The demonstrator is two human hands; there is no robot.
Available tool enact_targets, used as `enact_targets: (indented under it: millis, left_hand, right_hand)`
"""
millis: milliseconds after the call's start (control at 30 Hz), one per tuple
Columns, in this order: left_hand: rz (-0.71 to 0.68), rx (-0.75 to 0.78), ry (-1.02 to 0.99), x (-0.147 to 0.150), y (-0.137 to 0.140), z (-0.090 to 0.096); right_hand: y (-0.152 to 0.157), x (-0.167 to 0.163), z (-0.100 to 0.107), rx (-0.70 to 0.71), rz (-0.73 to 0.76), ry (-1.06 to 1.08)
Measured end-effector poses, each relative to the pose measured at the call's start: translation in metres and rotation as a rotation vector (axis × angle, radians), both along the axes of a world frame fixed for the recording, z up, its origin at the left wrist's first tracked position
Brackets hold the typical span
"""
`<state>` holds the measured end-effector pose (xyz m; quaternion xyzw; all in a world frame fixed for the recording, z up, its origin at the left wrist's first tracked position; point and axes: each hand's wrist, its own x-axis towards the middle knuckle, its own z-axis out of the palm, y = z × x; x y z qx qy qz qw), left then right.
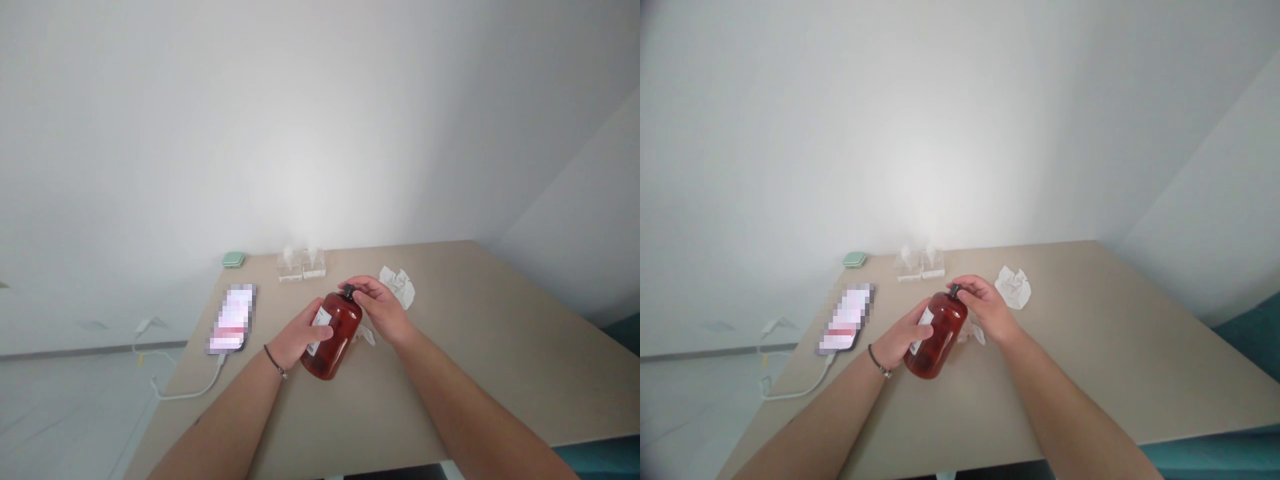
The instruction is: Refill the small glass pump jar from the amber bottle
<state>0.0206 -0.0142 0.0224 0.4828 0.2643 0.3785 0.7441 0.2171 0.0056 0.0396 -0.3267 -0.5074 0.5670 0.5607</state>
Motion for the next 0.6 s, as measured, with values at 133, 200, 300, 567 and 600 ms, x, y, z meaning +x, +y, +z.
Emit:
enact_targets:
  millis: [133, 200, 300, 567, 600]
  left_hand:
    - [0.01, -0.011, 0.02, 0.002, -0.002, 0.002]
    - [0.015, -0.013, 0.031, 0.003, -0.002, 0.004]
    - [0.022, 0.008, 0.043, 0.003, -0.003, 0.006]
    - [0.048, 0.048, 0.054, 0.0, -0.001, -0.002]
    - [0.049, 0.052, 0.055, 0.0, 0.0, -0.003]
  right_hand:
    - [0.001, -0.002, 0.0, -0.016, -0.048, -0.016]
    - [-0.002, -0.007, 0.0, -0.051, -0.055, 0.019]
    - [-0.008, -0.016, 0.001, -0.165, -0.02, 0.094]
    - [-0.011, -0.022, 0.001, -0.351, 0.079, 0.317]
    - [-0.011, -0.022, 0.0, -0.352, 0.088, 0.326]
